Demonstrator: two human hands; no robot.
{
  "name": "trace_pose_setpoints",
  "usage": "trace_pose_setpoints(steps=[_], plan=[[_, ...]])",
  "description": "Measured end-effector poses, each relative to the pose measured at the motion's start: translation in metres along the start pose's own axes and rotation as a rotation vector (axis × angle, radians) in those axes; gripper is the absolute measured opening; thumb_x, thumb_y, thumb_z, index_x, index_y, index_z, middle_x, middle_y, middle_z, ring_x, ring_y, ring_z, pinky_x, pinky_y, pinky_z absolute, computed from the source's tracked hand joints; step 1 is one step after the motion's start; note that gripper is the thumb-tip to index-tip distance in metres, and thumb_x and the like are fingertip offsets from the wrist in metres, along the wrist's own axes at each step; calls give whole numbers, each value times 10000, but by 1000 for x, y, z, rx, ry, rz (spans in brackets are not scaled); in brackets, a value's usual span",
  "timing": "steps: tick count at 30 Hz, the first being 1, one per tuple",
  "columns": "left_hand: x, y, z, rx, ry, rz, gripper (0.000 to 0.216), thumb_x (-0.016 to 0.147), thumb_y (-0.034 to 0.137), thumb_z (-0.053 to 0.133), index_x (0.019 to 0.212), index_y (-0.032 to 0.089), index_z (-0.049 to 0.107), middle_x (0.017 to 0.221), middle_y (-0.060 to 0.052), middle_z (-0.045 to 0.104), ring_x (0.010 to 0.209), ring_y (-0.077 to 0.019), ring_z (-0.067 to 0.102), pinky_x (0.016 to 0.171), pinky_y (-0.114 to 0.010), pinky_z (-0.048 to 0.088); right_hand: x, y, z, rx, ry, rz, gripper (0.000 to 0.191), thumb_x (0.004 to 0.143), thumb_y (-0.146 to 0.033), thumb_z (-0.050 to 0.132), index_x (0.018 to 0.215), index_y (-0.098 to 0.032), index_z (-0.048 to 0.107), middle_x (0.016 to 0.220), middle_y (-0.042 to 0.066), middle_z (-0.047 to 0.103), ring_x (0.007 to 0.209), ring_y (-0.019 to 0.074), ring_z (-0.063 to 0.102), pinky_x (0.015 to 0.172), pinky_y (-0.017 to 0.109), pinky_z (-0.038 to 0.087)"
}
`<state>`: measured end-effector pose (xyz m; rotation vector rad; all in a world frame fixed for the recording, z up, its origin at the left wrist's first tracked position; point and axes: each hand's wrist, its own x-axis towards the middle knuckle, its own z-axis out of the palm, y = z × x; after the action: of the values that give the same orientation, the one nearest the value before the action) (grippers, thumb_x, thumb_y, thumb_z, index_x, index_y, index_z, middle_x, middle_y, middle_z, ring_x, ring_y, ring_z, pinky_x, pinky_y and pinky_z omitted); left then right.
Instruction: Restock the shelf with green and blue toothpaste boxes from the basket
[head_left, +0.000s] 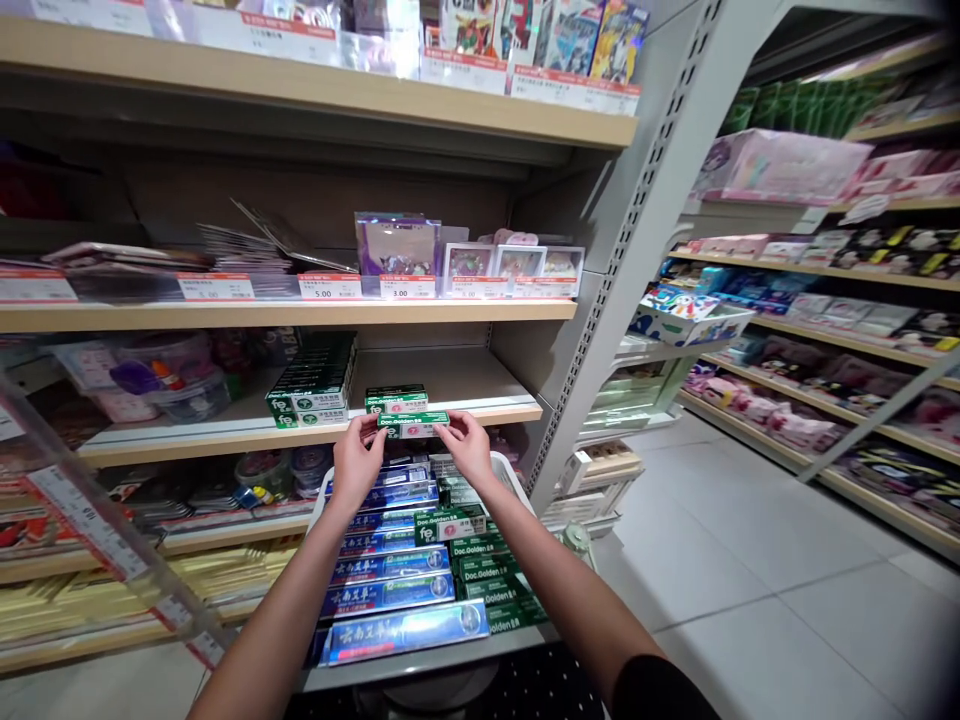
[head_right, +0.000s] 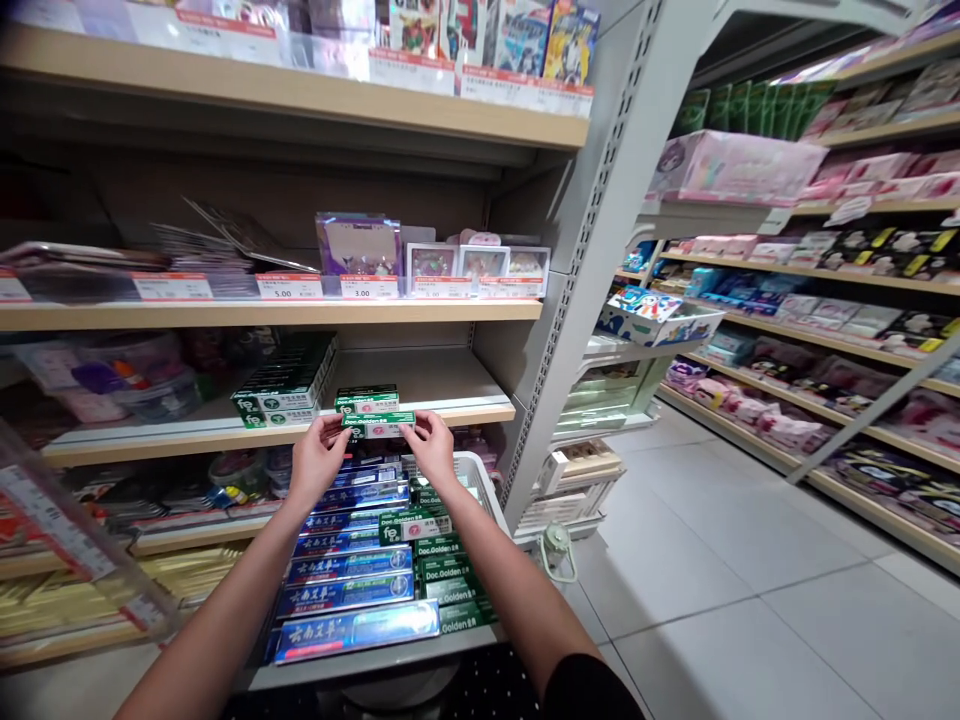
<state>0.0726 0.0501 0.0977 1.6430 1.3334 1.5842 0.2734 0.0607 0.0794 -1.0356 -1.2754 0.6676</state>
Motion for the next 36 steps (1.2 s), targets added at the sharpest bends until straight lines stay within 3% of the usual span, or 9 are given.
trace_pose_setpoints(steps=[6, 12, 18, 24, 36], plan=[[17, -15, -3, 247, 66, 119, 264, 862, 325, 556, 1084, 185, 583, 1006, -102, 681, 925, -248, 671, 873, -417, 515, 26, 6, 24, -85, -20, -36, 387, 758, -414, 679, 1060, -177, 641, 1103, 103, 639, 982, 221, 655, 924, 398, 560], [23, -29, -2, 284, 79, 174, 278, 877, 328, 533, 1123, 202, 566, 1084, -113, 629, 990, -256, 641, 901, -418, 505, 31, 8, 28, -192, -43, -80, 392, 778, -339, 655, 1131, -170, 653, 1260, 142, 589, 1132, 270, 598, 984, 425, 516], [30, -30, -1, 274, 73, 148, 331, 888, 320, 524, 1193, 193, 528, 1131, -119, 615, 1036, -251, 620, 914, -409, 500, 35, 13, 32, -200, -63, -55, 470, 792, -284, 621, 1248, -169, 600, 1304, 125, 573, 1100, 248, 622, 980, 397, 516], [36, -34, 2, 293, 79, 130, 307, 895, 326, 513, 1163, 183, 551, 1097, -121, 644, 990, -251, 642, 888, -397, 506, 40, 18, 37, -290, -40, -99, 432, 802, -237, 606, 1229, -177, 620, 1263, 100, 607, 1155, 244, 586, 1027, 386, 474], [50, -41, 10, 271, 104, 86, 279, 897, 283, 512, 1142, 159, 553, 1054, -130, 663, 940, -240, 669, 857, -378, 528, 44, 26, 43, -286, -18, -121, 442, 815, -232, 609, 1254, -177, 606, 1215, 108, 619, 1077, 233, 621, 989, 369, 499]])
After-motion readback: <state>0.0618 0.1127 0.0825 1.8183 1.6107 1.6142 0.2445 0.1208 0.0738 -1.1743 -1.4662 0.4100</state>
